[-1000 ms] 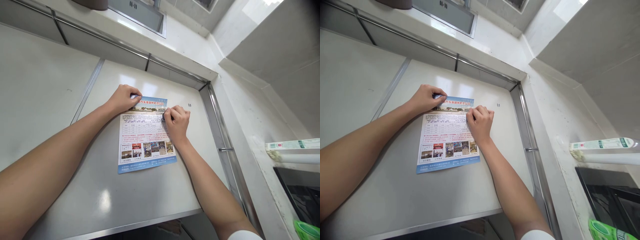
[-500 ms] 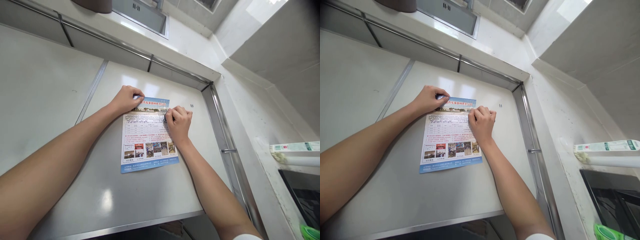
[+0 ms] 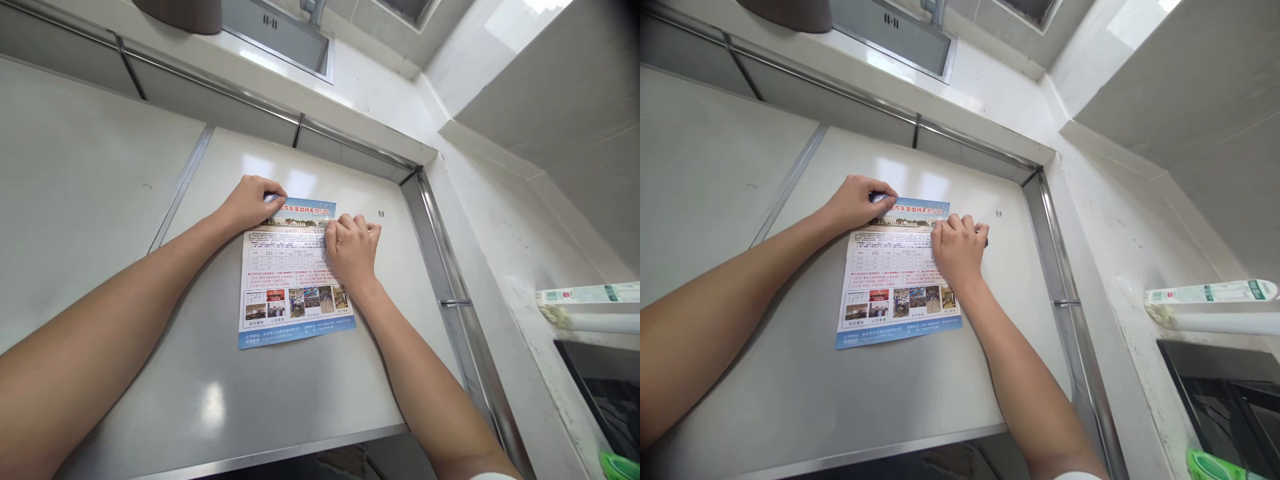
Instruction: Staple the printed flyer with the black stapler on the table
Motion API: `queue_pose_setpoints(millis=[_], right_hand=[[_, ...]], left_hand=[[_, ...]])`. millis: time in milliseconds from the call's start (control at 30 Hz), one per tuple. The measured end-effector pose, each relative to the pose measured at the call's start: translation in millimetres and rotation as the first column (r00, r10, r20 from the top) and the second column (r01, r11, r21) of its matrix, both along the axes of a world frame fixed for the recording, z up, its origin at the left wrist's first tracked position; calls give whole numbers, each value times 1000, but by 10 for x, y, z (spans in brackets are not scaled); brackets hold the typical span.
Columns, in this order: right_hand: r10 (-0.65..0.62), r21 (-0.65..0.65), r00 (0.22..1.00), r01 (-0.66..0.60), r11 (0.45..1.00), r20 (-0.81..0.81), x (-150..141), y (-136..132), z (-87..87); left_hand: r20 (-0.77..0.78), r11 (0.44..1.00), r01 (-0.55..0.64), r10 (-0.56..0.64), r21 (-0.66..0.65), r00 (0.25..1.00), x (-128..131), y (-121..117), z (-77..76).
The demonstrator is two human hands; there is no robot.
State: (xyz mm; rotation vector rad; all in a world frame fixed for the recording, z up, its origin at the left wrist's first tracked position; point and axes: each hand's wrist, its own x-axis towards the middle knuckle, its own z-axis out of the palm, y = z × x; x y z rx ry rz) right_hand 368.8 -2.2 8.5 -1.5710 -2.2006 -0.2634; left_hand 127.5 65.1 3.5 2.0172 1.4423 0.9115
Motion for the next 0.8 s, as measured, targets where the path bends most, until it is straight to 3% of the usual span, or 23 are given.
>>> queue_pose_setpoints(millis=[300,600,800], right_hand=[[7,38,999,-9,999,47,-50,-53,12],[-26,-64,999,29,998,44,-179,-101,-29],[-24,0,1000,24,1000,-10,-138,-90,4]], left_hand=[[-7,1000,0,0,-3,1000,-8,24,-30],[-24,999,33,-33,17,999,-14,19,-31],[-47,998,50,-48,41,998,-36,43,-59]])
